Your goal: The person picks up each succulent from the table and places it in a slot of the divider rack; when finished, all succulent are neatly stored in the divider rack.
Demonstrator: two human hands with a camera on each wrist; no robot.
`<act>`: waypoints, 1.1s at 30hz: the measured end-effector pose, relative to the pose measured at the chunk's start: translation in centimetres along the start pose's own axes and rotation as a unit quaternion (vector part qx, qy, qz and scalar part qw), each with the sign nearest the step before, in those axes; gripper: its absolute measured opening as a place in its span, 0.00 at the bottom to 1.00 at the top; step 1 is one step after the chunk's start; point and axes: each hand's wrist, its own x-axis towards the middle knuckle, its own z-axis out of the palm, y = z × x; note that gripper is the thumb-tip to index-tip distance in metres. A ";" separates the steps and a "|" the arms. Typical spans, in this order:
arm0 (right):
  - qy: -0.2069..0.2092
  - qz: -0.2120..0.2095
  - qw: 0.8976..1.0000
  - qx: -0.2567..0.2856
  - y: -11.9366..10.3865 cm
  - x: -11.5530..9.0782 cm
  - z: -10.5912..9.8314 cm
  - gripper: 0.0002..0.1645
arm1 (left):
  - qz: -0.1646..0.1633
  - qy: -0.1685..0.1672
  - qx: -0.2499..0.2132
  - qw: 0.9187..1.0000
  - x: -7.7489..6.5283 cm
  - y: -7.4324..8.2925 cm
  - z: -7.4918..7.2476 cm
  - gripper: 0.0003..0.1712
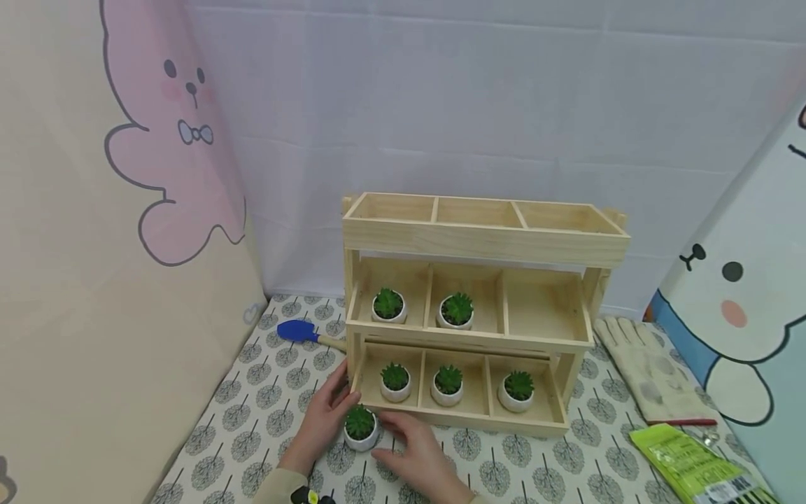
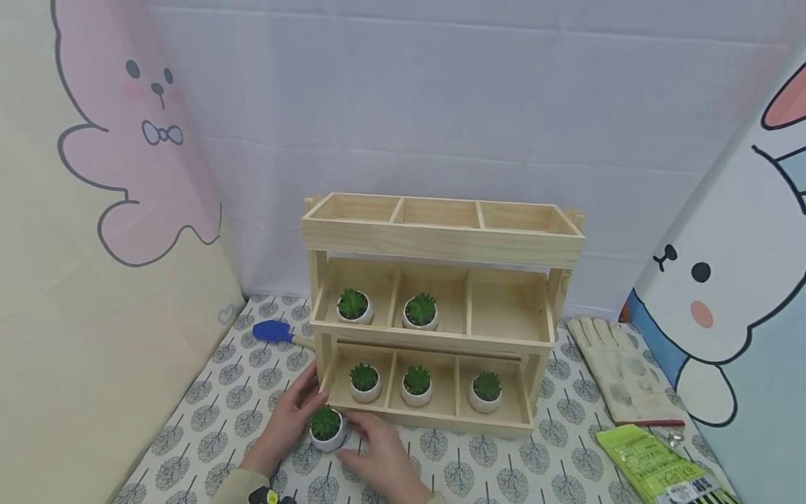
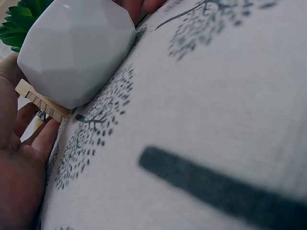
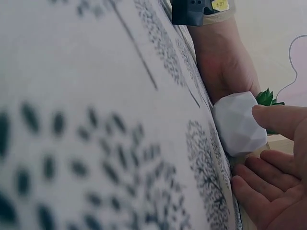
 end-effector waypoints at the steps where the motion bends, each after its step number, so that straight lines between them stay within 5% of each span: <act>1: -0.001 0.003 1.000 -0.002 0.0 0.1 0.1 0.34 | 0.002 0.000 0.002 1.000 0.0 0.0 0.0 0.43; 9: -0.002 -0.013 1.000 -0.026 -0.4 0.5 0.6 0.35 | 0.022 -0.001 0.013 1.000 -0.1 -0.2 0.0 0.44; 21: -0.025 0.015 0.996 -0.082 -1.3 1.8 1.2 0.38 | 0.006 -0.009 0.006 1.000 -0.1 0.1 -0.1 0.43; 33: 0.018 0.018 0.988 -0.153 -2.1 2.7 2.6 0.39 | 0.001 -0.002 0.009 1.000 -0.1 0.0 -0.1 0.43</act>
